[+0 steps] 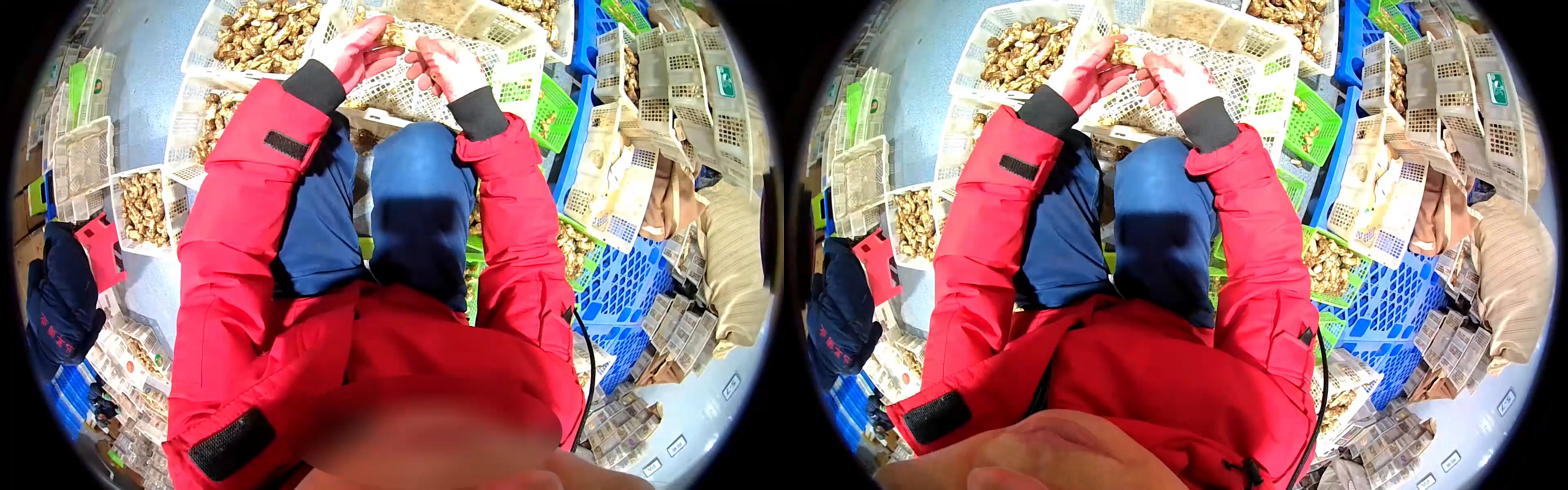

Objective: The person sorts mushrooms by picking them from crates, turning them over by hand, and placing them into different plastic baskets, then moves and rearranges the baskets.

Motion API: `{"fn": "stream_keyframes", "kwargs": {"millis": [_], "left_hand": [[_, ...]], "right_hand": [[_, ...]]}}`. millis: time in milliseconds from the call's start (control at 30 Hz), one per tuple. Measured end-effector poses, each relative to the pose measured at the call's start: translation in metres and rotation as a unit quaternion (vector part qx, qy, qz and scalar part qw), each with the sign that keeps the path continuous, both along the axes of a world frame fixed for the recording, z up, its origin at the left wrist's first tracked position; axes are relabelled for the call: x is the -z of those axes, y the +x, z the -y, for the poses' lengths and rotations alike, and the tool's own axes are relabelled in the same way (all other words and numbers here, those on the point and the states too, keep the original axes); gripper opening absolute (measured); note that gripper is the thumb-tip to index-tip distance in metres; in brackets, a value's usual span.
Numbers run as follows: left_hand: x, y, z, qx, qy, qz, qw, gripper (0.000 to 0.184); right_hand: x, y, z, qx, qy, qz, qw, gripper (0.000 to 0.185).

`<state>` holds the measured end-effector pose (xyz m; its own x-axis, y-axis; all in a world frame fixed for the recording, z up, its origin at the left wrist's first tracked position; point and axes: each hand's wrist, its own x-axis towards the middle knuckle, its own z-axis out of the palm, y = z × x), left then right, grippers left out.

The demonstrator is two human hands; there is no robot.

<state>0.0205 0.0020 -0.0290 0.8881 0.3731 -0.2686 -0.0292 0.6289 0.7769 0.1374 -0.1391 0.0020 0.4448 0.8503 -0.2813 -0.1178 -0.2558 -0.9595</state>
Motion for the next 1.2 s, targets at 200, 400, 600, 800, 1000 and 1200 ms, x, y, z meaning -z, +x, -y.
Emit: {"fn": "stream_keyframes", "kwargs": {"millis": [200, 400, 600, 800, 1000, 1200], "left_hand": [[-0.004, -0.002, 0.002, -0.011, -0.013, -0.046, 0.999, 0.04], [-0.004, -0.005, 0.002, 0.004, 0.028, -0.103, 0.994, 0.04], [-0.003, -0.003, -0.003, -0.018, 0.023, -0.162, 0.986, 0.042], [-0.002, -0.001, -0.002, -0.022, -0.013, -0.174, 0.984, 0.044], [-0.006, -0.005, -0.001, 0.01, -0.004, -0.221, 0.975, 0.054], [-0.016, -0.003, 0.01, 0.055, 0.086, -0.306, 0.947, 0.061]], "right_hand": [[0.011, 0.011, 0.001, -0.012, -0.005, -0.034, 0.999, 0.037], [0.01, 0.011, 0.002, -0.004, 0.0, -0.026, 1.0, 0.033], [0.004, 0.02, 0.01, 0.041, -0.008, 0.012, 0.999, 0.027], [0.033, 0.036, 0.014, 0.095, -0.037, 0.093, 0.99, 0.026], [0.006, 0.021, 0.008, 0.02, -0.059, 0.101, 0.993, 0.034], [0.007, -0.002, -0.003, -0.061, 0.021, 0.074, 0.995, 0.037]]}}
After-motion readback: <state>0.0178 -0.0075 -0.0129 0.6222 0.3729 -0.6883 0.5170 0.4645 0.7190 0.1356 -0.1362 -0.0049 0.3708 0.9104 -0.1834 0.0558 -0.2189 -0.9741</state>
